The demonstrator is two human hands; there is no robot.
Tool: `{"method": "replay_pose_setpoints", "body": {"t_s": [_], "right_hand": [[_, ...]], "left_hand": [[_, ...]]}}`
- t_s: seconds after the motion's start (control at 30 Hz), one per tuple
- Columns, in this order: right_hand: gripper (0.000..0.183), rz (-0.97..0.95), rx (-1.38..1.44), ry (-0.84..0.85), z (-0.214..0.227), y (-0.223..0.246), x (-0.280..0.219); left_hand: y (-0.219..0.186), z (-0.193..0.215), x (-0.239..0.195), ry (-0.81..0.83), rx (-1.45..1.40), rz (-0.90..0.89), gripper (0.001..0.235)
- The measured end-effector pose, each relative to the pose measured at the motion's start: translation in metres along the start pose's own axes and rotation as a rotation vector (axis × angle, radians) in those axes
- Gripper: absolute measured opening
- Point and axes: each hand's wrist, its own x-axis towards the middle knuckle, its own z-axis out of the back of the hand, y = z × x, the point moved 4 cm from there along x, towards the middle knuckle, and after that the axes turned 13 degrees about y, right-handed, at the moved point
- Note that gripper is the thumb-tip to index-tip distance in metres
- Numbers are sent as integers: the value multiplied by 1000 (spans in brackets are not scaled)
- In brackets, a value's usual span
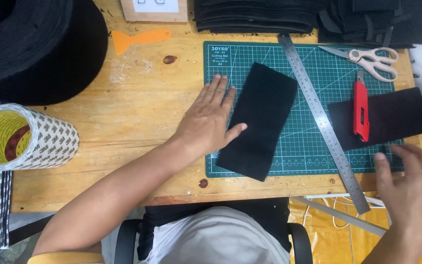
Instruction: The person uses scissors to trim the edges of a black fabric piece on a green cutting mat. They then smooth the fabric with their hands and place it on the mat.
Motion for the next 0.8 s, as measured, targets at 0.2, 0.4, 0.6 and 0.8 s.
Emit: {"method": "replay_pose_setpoints", "body": {"t_s": [0.2, 0.4, 0.6, 0.8], "right_hand": [[27, 434, 246, -71, 25, 135, 4], [34, 635, 160, 100, -15, 230, 77], [29, 621, 49, 49, -67, 221, 108], [31, 648, 27, 89, -66, 218, 104]], "left_hand": [[1, 0, -10, -54, -26, -21, 71], [3, 24, -25, -234, -76, -120, 62], [21, 25, -20, -115, -70, -162, 71], [24, 23, -19, -161, -61, -200, 59]]}}
